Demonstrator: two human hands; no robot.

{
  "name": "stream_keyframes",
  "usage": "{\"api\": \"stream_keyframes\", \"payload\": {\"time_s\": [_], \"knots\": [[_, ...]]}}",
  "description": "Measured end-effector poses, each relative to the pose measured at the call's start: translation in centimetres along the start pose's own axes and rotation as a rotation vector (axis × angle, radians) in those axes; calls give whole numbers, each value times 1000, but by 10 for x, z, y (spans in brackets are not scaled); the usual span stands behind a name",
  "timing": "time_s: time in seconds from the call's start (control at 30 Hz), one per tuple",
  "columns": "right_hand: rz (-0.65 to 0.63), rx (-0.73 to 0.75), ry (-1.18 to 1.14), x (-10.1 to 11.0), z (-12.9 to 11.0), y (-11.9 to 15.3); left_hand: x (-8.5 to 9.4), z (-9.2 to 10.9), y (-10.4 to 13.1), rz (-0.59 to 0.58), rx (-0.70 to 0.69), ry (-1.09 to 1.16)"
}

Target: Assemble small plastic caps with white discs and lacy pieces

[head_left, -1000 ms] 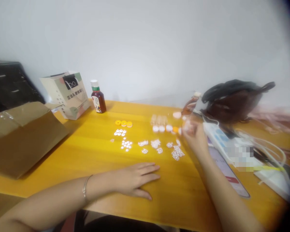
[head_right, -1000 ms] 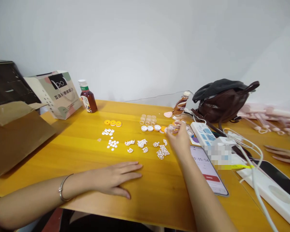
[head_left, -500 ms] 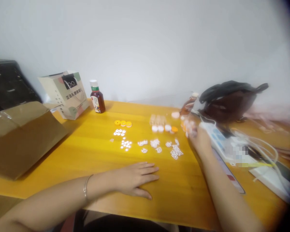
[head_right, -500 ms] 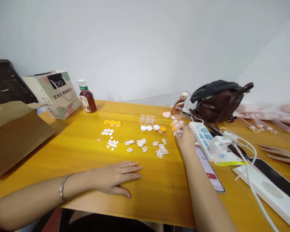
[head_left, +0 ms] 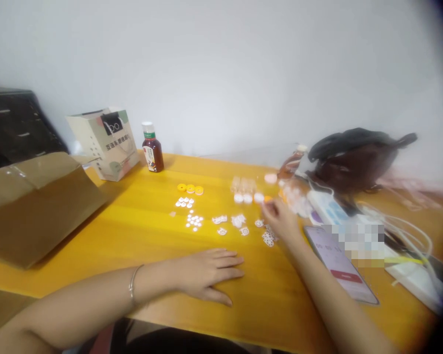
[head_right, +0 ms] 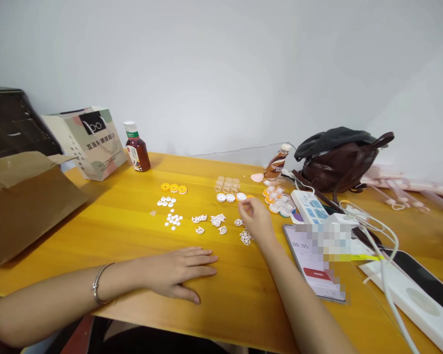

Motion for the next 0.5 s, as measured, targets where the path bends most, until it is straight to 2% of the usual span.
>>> {"api": "stream_keyframes", "payload": {"time_s": [0.1,0.2,0.27,0.4,0.5], "knots": [[-365,55,-229,-32,-38,27,2,1,-1,31,-12,-10],[-689,91,-314,-54,-62,54,1,1,-1,38,-32,-56],[-766,63,-296,-60,-67,63,-1,1,-2,28,-43,-110],[-785,-20,-347,-63,-63,66,-4,4,-3,20,-112,-214],[-806,-22,-342,-64,-60,64,3,0,-1,113,-198,-259]]}}
Point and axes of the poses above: each hand's wrist, its own y-axis away from the middle knuckle, its own x-axis out of the back of the hand, z = x × y, the point moved 3 cm from there along -y, towards the middle knuckle, and after that the axes turned 9 degrees about -y, right-handed, at the moved point
